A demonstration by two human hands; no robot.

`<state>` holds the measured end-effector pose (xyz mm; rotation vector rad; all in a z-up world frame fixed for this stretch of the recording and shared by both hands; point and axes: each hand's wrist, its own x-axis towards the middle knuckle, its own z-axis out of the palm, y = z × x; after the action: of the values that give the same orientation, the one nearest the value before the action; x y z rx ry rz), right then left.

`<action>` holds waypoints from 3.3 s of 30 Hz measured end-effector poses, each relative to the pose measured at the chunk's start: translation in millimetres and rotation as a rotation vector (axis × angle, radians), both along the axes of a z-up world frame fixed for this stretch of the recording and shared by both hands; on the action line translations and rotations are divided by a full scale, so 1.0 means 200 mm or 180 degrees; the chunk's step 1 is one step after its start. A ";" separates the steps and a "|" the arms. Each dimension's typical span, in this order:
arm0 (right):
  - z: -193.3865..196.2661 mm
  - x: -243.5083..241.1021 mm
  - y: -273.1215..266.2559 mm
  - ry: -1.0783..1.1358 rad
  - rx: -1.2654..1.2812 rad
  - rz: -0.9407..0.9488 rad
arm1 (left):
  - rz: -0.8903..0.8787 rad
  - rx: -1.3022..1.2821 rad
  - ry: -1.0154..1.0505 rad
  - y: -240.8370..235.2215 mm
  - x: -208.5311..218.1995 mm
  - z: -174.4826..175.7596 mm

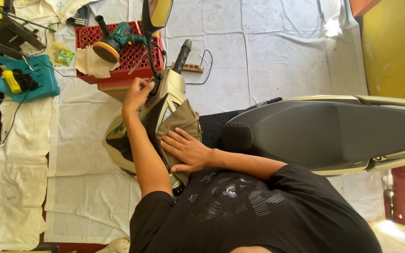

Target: The person cleans a motorcycle's front dashboard and panel with a cloth, wiping the surfaces while holding the scooter steady with the other hand. The person also presses a button on the scooter with a free hand.

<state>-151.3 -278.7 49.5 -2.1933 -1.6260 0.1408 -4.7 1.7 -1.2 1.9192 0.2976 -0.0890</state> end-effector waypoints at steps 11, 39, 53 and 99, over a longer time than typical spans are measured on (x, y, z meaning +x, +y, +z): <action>-0.01 0.03 0.02 -0.0134 0.0342 -0.0320 | 0.0185 -0.0662 0.0101 -0.02 -0.01 0.03; 0.09 0.04 0.07 0.0011 0.0501 -0.0942 | 0.0338 -0.0739 0.0059 -0.04 0.02 0.07; -0.04 0.02 0.05 -0.0163 0.0539 -0.0452 | -0.0280 -0.0519 -0.0910 -0.06 0.01 0.12; 0.00 -0.08 0.06 -0.0277 0.0640 -0.0619 | 0.0067 -0.0483 0.0027 -0.04 0.02 0.11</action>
<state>-166.8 -266.3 49.4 -2.2106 -1.3929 -0.1684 0.0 -6.7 21.7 1.7654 0.3080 -0.1028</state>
